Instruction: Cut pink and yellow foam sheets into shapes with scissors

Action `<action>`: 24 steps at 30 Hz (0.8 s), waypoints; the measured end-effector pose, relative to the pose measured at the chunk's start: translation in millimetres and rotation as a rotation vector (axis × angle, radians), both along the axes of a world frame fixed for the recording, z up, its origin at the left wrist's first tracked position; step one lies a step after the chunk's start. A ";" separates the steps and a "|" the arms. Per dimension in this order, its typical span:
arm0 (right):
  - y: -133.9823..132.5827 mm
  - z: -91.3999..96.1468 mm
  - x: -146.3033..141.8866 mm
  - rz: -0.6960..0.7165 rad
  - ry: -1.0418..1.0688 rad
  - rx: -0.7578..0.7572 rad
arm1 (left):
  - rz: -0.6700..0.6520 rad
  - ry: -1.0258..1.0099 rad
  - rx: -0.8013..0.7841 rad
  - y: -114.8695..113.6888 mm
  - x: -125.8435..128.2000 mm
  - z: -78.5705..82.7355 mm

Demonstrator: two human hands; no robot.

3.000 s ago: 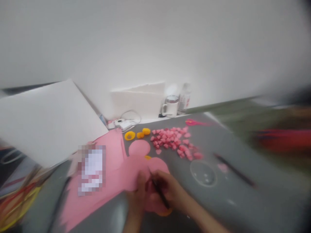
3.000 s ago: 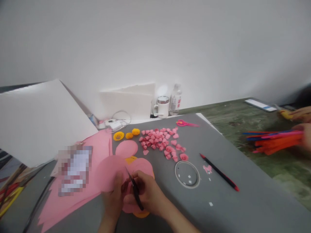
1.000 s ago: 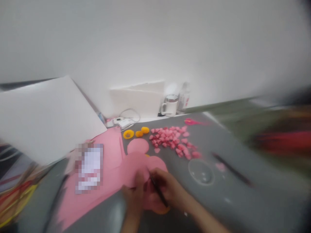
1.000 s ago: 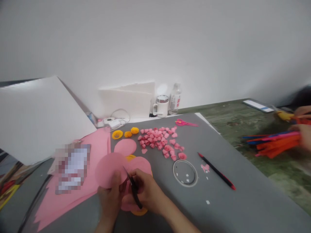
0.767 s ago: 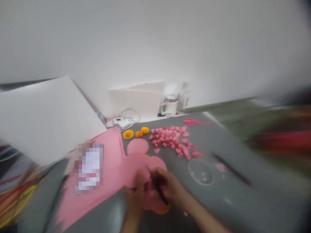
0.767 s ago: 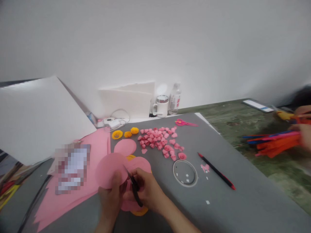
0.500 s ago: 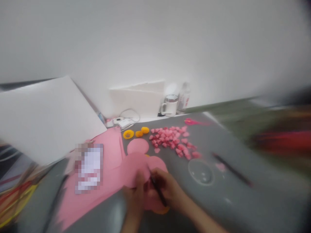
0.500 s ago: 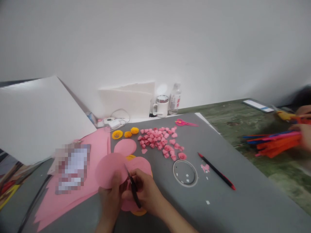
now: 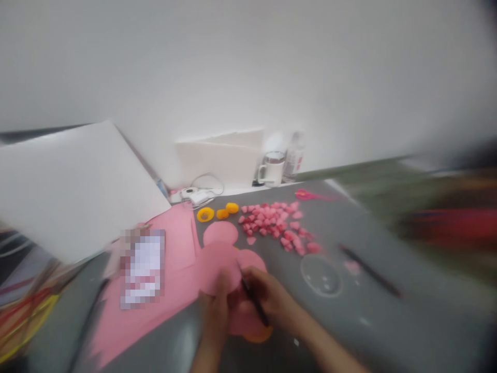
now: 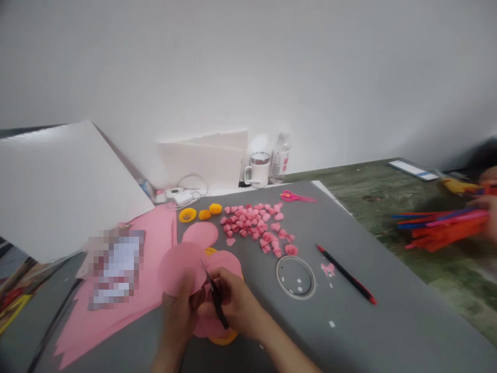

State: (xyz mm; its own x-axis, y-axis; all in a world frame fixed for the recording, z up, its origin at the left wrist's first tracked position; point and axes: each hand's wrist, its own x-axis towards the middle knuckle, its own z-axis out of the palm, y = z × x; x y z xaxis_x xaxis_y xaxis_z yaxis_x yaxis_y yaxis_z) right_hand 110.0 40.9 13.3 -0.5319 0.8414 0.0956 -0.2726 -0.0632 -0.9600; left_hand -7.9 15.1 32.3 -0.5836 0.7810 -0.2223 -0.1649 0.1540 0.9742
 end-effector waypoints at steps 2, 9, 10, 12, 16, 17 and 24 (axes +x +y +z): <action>-0.4 1.3 -0.2 -0.004 0.011 0.001 | -0.060 -0.061 -0.014 -0.2 -0.3 1.7; -3.3 8.4 1.3 0.031 0.000 -0.039 | -0.126 -0.070 -0.030 -2.2 -5.6 0.5; -3.8 8.3 2.1 0.053 -0.001 -0.051 | -0.115 -0.073 -0.022 -2.2 -5.9 0.1; -3.8 6.2 4.1 0.084 -0.002 -0.062 | -0.110 -0.073 -0.014 -2.3 -5.6 0.3; -0.1 -0.9 10.3 0.105 -0.004 -0.069 | -0.080 -0.063 -0.043 -3.2 -2.5 3.7; 1.1 -1.4 12.1 0.115 -0.008 -0.075 | -0.072 -0.060 -0.052 -3.5 -1.7 4.2; 5.1 20.2 22.0 0.254 -0.053 -0.116 | -0.102 0.033 -0.083 -4.0 -3.8 0.4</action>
